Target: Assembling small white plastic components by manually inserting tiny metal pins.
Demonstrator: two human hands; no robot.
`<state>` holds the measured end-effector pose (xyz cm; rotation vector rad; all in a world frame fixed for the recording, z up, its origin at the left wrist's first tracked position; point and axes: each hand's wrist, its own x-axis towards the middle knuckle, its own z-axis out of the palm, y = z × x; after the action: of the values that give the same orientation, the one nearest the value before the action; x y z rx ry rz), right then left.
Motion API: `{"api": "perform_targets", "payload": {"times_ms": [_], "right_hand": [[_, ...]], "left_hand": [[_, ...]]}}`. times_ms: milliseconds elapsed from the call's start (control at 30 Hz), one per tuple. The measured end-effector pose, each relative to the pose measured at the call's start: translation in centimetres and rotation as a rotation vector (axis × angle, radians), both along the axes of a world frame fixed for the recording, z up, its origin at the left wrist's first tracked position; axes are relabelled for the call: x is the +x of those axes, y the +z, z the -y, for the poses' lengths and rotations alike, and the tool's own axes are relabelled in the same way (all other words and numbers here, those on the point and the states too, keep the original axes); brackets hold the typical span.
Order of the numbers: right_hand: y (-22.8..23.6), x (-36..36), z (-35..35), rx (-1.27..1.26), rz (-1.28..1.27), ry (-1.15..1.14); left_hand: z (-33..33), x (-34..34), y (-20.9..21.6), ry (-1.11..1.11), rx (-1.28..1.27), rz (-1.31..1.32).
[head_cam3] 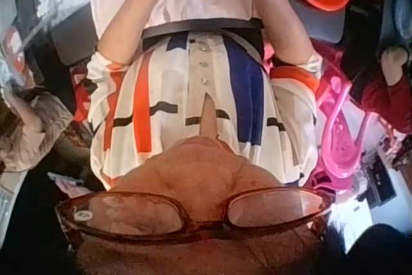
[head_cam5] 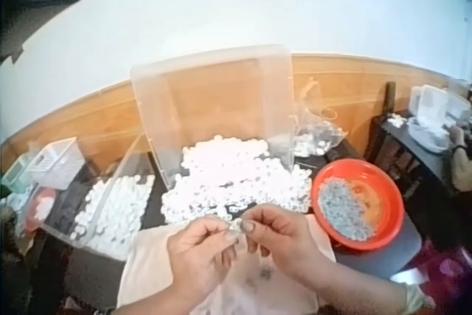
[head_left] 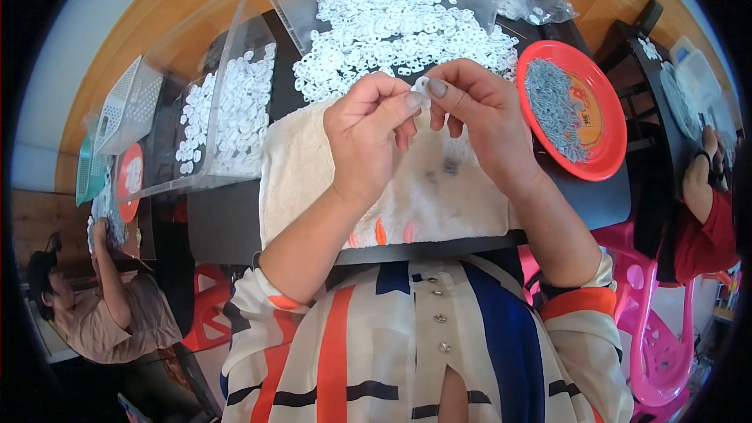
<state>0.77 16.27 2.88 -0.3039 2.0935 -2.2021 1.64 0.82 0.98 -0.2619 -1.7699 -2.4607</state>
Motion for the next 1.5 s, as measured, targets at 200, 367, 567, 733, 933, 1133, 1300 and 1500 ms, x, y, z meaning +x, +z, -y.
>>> {"api": "perform_targets", "payload": {"times_ms": [200,367,567,733,933,1133,1300,1500], "right_hand": [[-0.8,-0.6,-0.2,-0.024,-0.074,0.026],[-0.7,-0.3,-0.1,-0.040,-0.011,0.024],[0.0,0.0,-0.4,-0.048,0.102,0.035],[0.0,0.1,0.1,0.026,0.014,0.007],[-0.1,-0.3,-0.7,-0.036,0.064,-0.007],[1.0,-0.3,-0.5,0.079,0.055,-0.038],[-2.2,-0.8,-0.9,0.677,-0.322,0.071],[-0.7,-1.0,-0.5,0.444,-0.331,-0.130]], "left_hand": [[-0.5,-0.1,0.1,0.030,-0.051,0.071],[-0.4,0.2,0.6,0.038,-0.167,0.093],[-0.1,-0.1,0.0,-0.018,-0.095,0.084],[0.0,-0.1,-0.1,0.025,-0.180,-0.010],[0.3,-0.3,-0.6,-0.015,-0.189,-0.014],[0.4,-0.6,0.1,0.022,-0.085,0.096],[0.7,-1.5,0.0,0.032,0.002,0.196],[0.6,-1.3,0.2,-0.005,0.025,0.220]]}}
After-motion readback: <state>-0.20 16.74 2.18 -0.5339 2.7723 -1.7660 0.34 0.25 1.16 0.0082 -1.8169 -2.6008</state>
